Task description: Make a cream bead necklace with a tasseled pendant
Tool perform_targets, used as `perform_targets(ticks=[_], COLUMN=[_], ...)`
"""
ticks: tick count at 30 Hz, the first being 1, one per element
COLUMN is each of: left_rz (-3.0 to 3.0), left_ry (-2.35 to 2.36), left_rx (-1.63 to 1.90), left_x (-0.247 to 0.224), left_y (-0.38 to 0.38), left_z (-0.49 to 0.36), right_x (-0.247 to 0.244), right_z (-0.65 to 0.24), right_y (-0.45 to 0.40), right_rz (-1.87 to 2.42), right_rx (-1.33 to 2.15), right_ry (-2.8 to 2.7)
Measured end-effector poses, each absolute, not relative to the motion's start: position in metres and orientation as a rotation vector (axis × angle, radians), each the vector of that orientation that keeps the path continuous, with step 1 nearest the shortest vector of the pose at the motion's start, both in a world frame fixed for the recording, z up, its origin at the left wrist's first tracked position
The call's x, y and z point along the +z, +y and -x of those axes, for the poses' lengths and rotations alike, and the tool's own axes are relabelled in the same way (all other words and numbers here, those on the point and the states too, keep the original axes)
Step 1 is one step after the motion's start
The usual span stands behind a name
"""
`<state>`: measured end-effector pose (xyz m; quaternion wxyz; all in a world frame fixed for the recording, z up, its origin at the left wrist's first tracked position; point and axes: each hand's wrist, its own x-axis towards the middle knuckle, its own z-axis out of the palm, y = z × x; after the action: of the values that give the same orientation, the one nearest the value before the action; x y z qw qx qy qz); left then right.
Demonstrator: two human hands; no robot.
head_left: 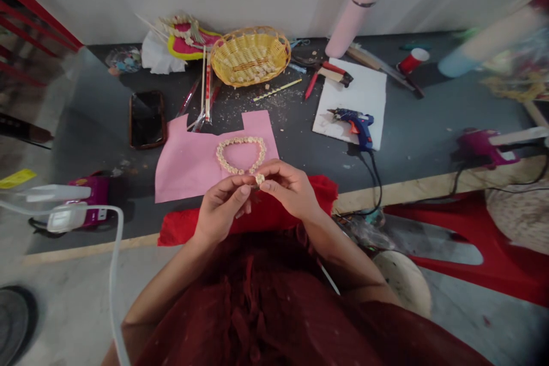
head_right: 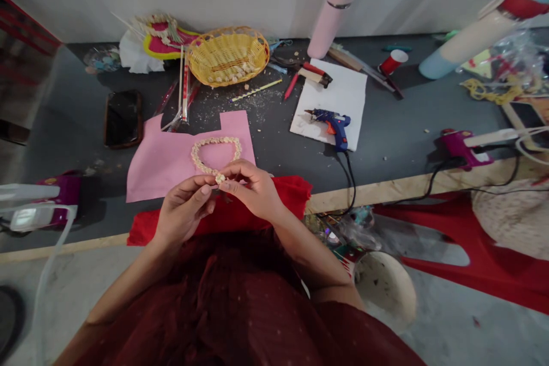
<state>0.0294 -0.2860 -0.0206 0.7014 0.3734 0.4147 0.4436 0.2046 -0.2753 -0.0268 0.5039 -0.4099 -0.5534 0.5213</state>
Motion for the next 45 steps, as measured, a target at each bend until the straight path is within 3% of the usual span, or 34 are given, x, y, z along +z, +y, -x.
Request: perform_targets(ticks=[7,22,45], left_rz=[-0.867,-0.749,-0.516], left_ry=[0.955,0.827,0.909], left_rx=[1.021,0.920,0.931], left_x=[-0.0217,-0.0215,-0.0195], left_y=[-0.2874,-0.2824,-0.2799], left_z=[-0.0310,-0.0280,-0.0268], right_x=[-0.0204,-0.0279,-0.0295], right_z=[-0.2057,-0.2046,-0.2051], right_y=[-0.2747,-0.2766,-0.2842], right_rz=[1.015,0.836,0.891], right_rx=[0.943,1.151,0.834], right_ry=[-1.524,-1.488,-1.816])
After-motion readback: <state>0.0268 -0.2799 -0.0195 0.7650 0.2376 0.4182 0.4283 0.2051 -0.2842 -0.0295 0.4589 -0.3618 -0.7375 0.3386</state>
